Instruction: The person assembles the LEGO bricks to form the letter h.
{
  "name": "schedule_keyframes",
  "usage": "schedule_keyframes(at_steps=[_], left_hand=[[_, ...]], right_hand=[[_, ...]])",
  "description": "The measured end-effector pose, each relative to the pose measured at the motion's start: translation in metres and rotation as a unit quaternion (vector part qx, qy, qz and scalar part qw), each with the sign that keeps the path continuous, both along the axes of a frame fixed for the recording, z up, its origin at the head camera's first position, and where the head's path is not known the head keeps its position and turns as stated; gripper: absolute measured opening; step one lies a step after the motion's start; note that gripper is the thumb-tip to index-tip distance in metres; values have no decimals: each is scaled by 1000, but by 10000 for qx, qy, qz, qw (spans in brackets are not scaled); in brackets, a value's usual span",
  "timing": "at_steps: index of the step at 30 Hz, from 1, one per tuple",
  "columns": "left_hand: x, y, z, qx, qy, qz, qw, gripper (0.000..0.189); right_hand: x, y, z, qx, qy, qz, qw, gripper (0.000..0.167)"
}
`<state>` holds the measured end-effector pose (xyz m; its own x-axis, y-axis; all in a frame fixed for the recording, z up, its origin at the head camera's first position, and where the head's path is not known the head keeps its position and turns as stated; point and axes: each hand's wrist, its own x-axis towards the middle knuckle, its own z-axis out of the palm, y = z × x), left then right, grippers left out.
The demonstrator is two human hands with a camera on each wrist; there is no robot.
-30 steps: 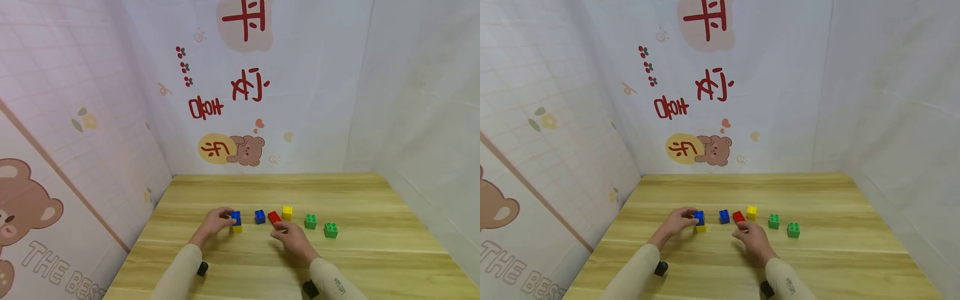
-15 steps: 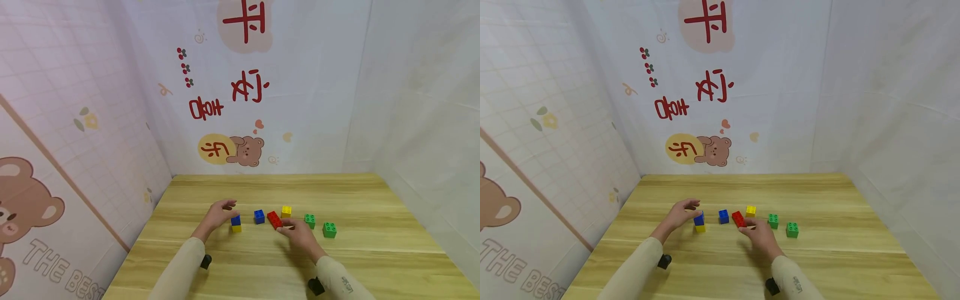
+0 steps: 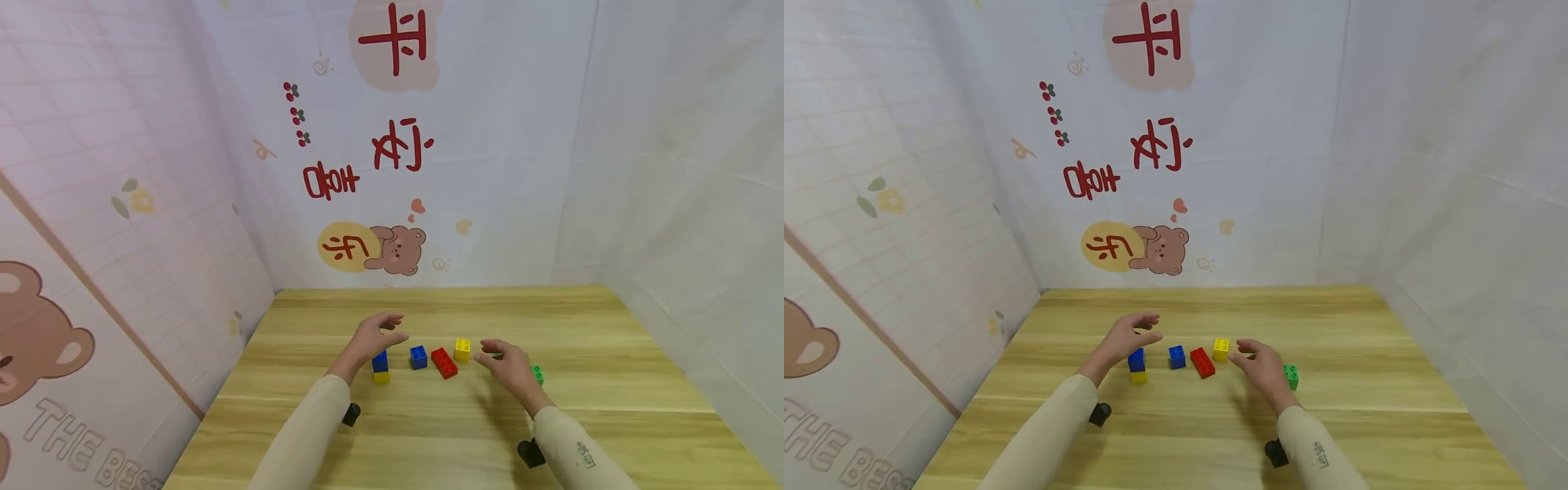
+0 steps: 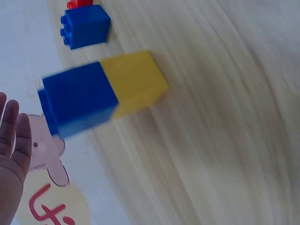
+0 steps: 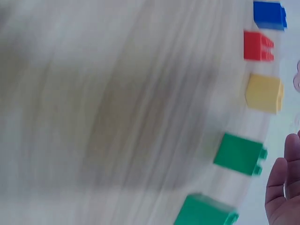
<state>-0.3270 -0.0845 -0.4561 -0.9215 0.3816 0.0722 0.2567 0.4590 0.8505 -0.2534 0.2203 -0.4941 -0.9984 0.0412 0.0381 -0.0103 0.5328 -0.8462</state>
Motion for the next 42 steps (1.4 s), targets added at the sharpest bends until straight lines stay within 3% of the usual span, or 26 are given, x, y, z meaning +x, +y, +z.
schedule_keyframes(at_steps=[9, 19, 24, 31, 36, 42], left_hand=[[-2, 38, 1, -49, -52, -268, 9996, 48], [6, 80, -9, -17, -283, -473, 9985, 45], [8, 97, -21, 91, -440, -535, 9976, 44], [12, 117, -45, 250, -580, -679, 9957, 44], [15, 134, -59, 331, -525, -777, 9950, 46], [21, 157, -69, 431, -632, -574, 9954, 51]], right_hand=[[2, 39, 5, 336, 76, -251, 9991, 52], [11, 75, -2, 491, 43, -660, 9966, 59], [16, 87, -11, 521, -178, -675, 9962, 64], [20, 98, -25, 371, -533, -376, 9972, 70], [20, 102, -31, 241, -692, -229, 9970, 72], [21, 106, -40, 114, -730, -21, 9973, 72]])
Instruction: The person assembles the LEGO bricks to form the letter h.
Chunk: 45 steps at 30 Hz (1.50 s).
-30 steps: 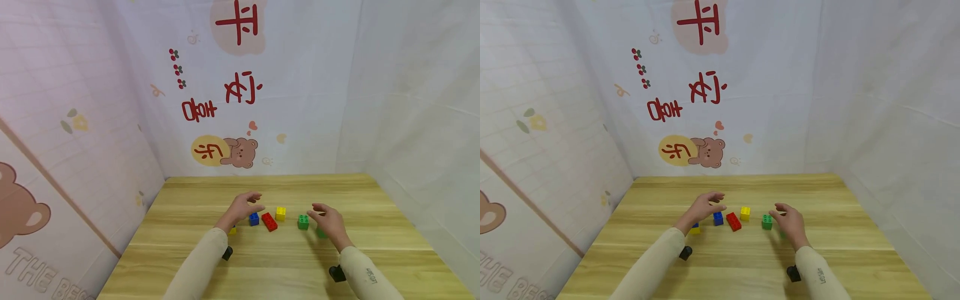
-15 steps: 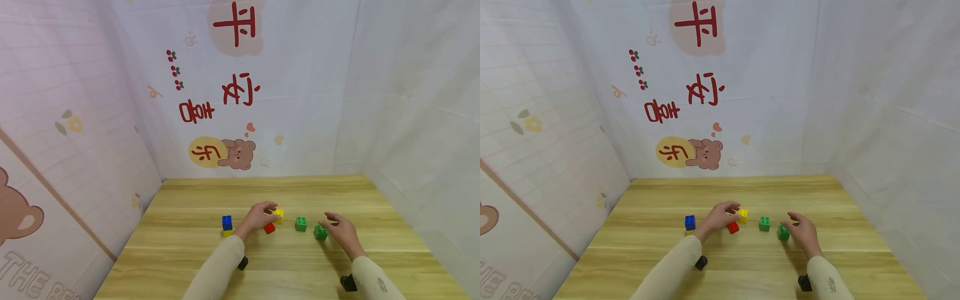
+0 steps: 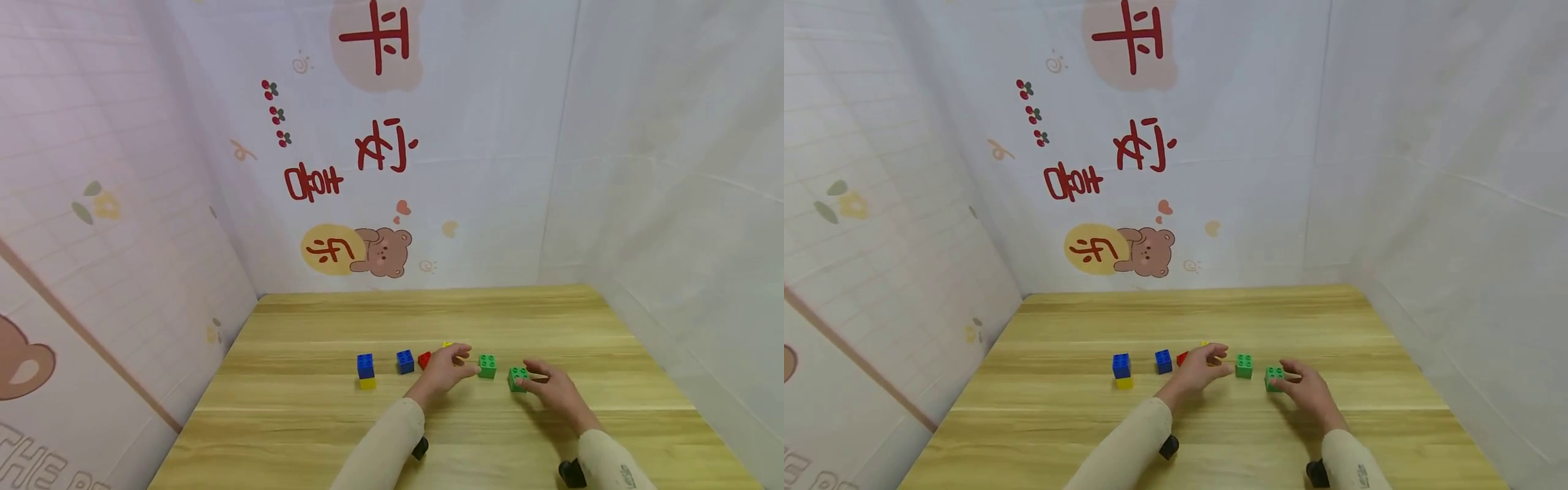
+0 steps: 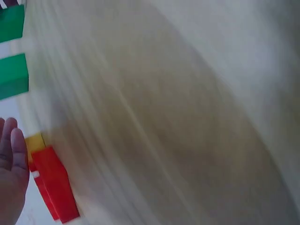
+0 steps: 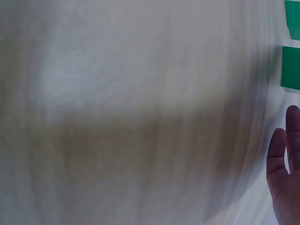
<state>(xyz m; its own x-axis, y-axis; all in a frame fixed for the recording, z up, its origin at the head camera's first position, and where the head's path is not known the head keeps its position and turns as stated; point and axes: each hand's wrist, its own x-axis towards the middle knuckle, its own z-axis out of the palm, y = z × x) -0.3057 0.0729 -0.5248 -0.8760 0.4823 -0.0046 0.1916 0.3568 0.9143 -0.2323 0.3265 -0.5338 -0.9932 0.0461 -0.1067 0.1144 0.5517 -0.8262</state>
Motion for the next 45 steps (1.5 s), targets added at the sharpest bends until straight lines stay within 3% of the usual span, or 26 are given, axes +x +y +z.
schedule_keyframes(at_steps=[6, 12, 20, 29, 34, 45], left_hand=[[3, 19, -3, 116, -62, 285, 9995, 53], [5, 34, -10, 109, -387, 608, 9973, 56], [3, 39, -18, -53, -454, 791, 9958, 53], [5, 40, -18, -356, 109, 517, 9980, 28], [8, 36, -20, -439, 110, 408, 9981, 21], [13, 21, -20, -363, 117, 97, 9992, 27]], right_hand=[[1, 1, -4, -103, 10, 54, 9999, 70], [3, 0, -5, -176, 132, 9, 9998, 65], [6, -7, -7, -71, 250, -70, 9996, 51], [9, -1, -1, -8, 181, -136, 9997, 53], [3, -2, 1, 53, 189, -38, 9998, 58], [-15, -16, 13, -195, 303, 48, 9993, 59]])
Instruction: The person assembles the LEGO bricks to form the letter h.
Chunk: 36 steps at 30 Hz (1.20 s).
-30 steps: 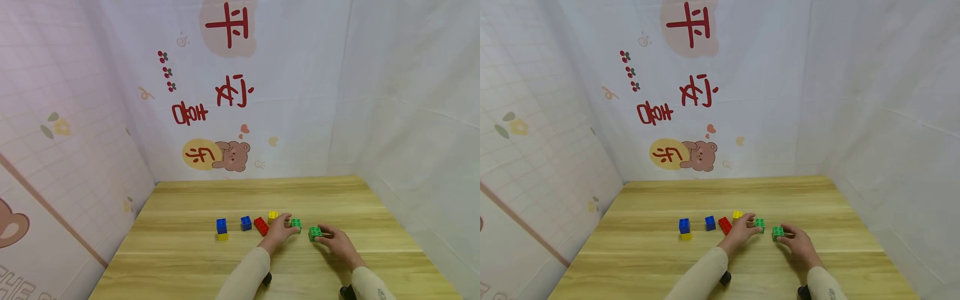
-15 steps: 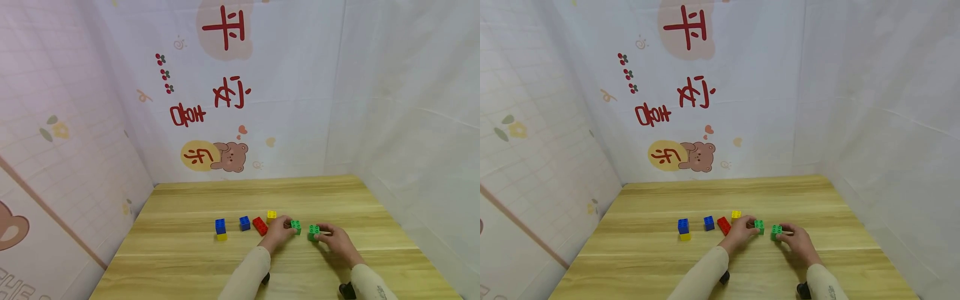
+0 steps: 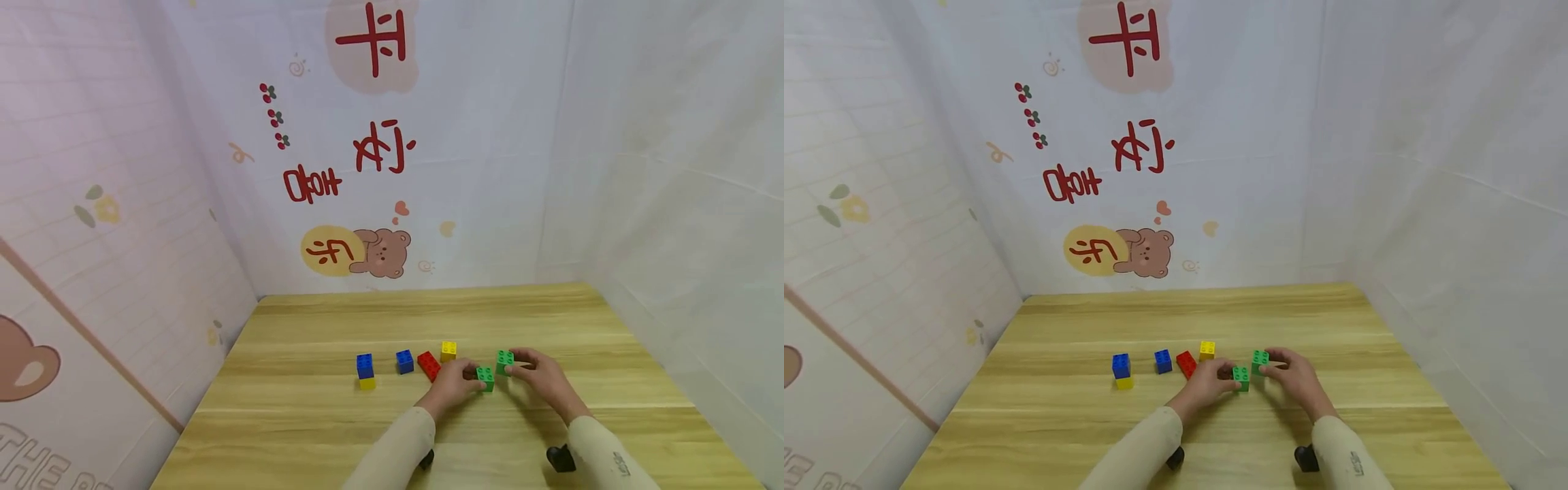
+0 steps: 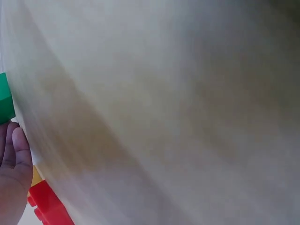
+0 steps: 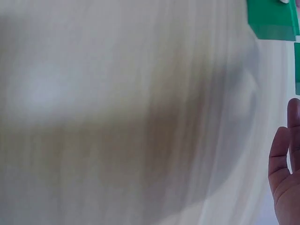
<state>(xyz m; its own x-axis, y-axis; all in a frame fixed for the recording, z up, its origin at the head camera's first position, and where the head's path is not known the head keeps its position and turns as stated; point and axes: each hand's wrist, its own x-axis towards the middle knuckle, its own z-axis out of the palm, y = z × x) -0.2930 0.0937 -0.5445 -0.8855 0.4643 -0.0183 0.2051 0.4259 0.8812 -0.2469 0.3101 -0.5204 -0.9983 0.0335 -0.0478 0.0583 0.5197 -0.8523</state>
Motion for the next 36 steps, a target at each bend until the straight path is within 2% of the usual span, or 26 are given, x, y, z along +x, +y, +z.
schedule_keyframes(at_steps=[10, 18, 23, 27, 36], left_hand=[[-4, -4, 3, -57, -68, -158, 9998, 23], [-7, -4, -2, 31, -149, -225, 9996, 26], [-7, -5, 3, -1, -299, -231, 9993, 29], [-7, -6, 5, -77, -236, -278, 9993, 30], [-9, -5, 4, -175, -170, -338, 9991, 31]], right_hand=[[-7, -18, 5, -258, 233, 174, 9992, 53], [-7, -27, 5, -428, 121, 232, 9987, 47], [-4, -31, 8, -556, 7, 333, 9979, 48], [-6, -31, 8, -470, -4, 460, 9978, 50], [-8, -25, 10, 124, 158, 822, 9964, 48]])
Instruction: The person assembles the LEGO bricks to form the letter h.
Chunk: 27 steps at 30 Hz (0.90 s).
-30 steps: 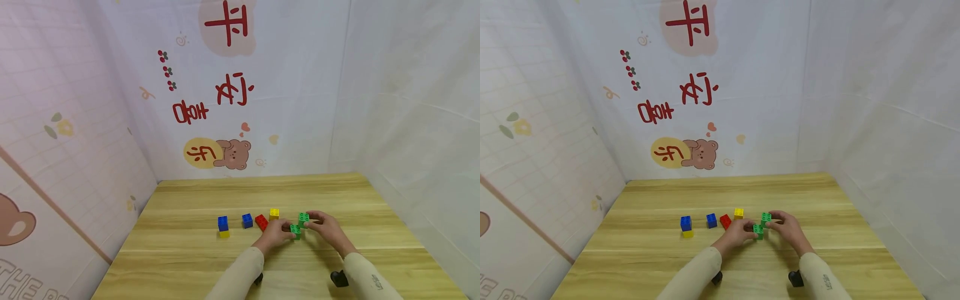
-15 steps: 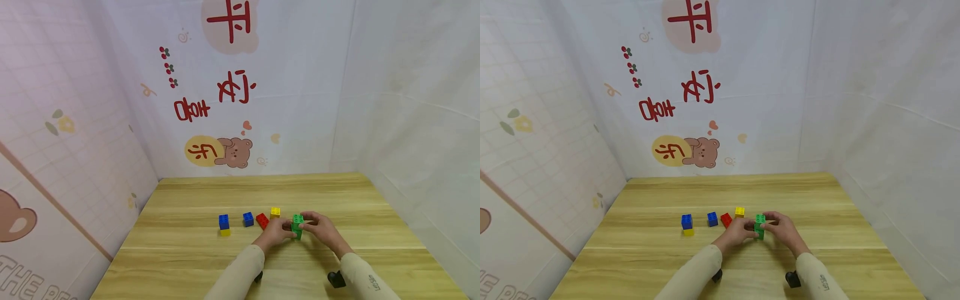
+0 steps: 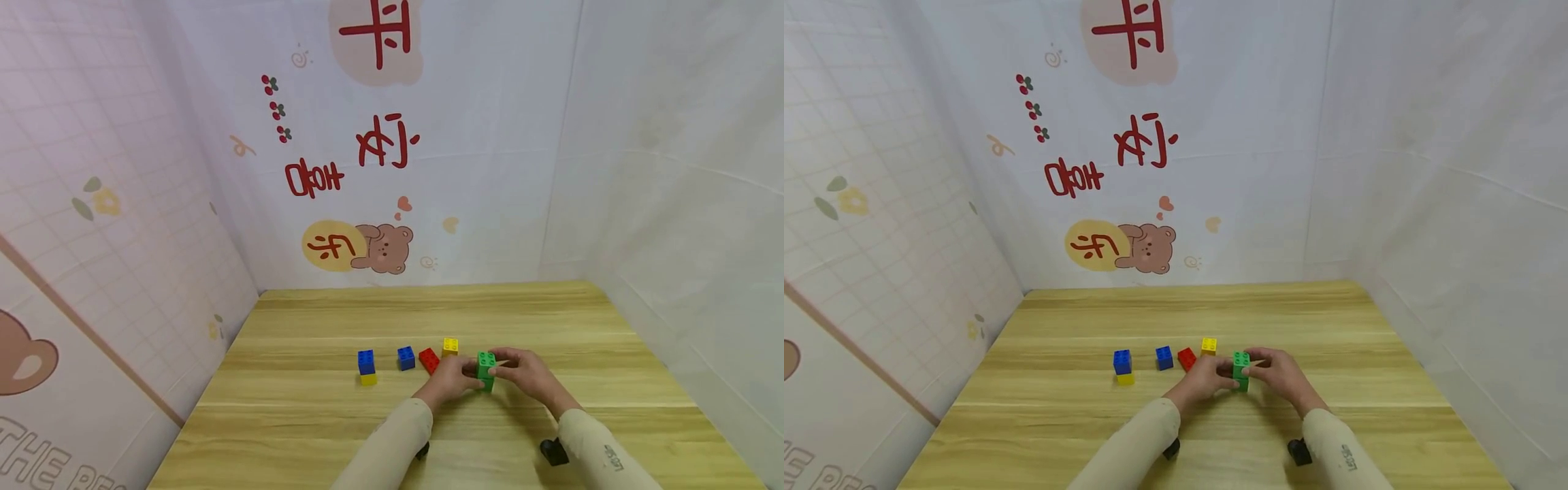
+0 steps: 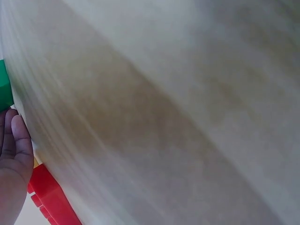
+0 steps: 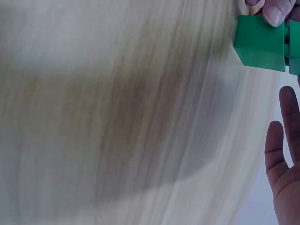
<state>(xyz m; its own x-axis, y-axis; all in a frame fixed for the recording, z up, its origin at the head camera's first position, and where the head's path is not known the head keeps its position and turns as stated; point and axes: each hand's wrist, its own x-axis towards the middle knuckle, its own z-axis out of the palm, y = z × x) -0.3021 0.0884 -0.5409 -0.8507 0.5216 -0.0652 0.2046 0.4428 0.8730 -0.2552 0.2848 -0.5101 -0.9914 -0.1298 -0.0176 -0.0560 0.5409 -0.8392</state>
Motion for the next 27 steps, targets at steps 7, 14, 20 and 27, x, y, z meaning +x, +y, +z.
schedule_keyframes(at_steps=[7, 14, 20, 27], left_hand=[[0, 0, 1, -24, 33, -20, 10000, 30], [0, 0, -4, -89, 99, -44, 9999, 30], [-1, 1, -5, -143, 165, -89, 9997, 31], [-1, 2, -2, -359, 250, -48, 9990, 31]], right_hand=[[0, 2, 0, 65, 87, 177, 9998, 44], [0, 3, -1, 158, 43, 352, 9992, 43], [-1, 4, -3, 319, 110, 338, 9989, 46], [0, 2, -6, 210, 199, 184, 9994, 44]])
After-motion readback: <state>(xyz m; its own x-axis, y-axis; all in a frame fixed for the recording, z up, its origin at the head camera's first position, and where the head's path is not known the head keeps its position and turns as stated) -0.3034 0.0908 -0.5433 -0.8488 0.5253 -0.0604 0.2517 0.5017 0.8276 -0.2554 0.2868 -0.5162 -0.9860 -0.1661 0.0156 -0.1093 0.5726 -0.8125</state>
